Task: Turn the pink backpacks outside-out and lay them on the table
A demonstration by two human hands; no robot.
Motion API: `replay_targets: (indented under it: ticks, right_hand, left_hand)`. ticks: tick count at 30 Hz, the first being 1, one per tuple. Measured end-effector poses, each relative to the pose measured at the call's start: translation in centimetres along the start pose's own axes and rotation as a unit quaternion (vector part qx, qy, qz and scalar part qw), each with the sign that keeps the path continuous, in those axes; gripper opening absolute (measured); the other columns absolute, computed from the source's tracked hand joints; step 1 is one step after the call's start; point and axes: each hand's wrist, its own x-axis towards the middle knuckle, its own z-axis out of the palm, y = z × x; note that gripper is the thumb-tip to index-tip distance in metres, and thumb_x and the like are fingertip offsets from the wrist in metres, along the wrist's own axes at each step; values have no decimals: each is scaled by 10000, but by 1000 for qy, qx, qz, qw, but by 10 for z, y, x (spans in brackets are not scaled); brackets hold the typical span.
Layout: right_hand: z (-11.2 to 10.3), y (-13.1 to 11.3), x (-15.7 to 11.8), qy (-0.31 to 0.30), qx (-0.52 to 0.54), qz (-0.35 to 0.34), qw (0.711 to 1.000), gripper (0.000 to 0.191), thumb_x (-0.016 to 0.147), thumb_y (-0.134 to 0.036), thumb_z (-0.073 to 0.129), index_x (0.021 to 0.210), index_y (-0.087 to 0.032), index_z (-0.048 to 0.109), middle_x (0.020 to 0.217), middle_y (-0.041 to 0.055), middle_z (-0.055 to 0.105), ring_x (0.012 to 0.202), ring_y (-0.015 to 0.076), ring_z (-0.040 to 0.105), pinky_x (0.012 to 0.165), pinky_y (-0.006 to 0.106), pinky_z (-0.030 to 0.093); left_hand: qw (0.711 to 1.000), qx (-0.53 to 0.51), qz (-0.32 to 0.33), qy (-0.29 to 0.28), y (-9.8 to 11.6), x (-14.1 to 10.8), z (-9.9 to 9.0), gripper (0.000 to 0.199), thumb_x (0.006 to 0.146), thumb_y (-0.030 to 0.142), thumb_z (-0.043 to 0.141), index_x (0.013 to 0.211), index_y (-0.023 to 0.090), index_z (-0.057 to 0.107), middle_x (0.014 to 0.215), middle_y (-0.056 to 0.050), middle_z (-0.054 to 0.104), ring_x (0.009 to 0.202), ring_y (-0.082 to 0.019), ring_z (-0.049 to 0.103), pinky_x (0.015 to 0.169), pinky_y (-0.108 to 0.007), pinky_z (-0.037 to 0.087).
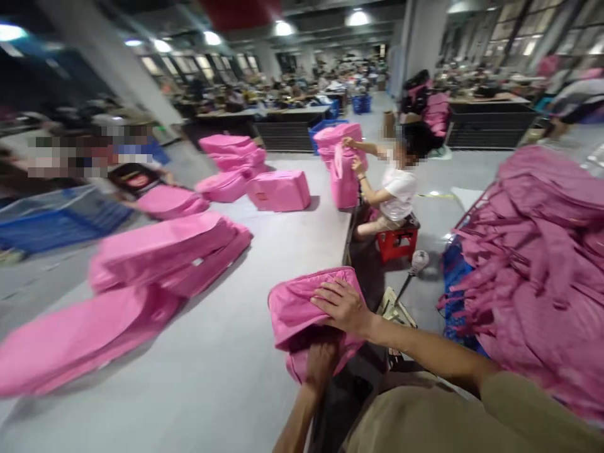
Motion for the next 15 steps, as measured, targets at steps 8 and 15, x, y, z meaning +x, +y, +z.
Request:
replay_targets:
  ticks: [8, 15]
  right_hand:
    - [-93, 60, -122, 52, -68, 204, 975, 368, 1152, -470, 566, 1209, -227, 837, 1126, 67, 859, 1091, 204, 777, 976, 342, 649]
    - [-155, 82, -202, 146, -195, 311, 919, 265, 1138, -316, 591, 1182, -213, 831, 1047, 88, 854, 999, 231, 810, 906, 366, 678]
  left_hand:
    - [971, 32, 204, -123, 94, 3, 40, 275, 1013, 259, 640, 1216, 215, 820, 1120, -182, 849, 1084, -389, 796, 921, -471, 592]
    - [850, -112, 471, 206, 155, 54, 11, 452, 1051, 154, 636, 1456, 334, 720, 1299, -73, 845, 1210, -280, 786, 1059, -446, 614]
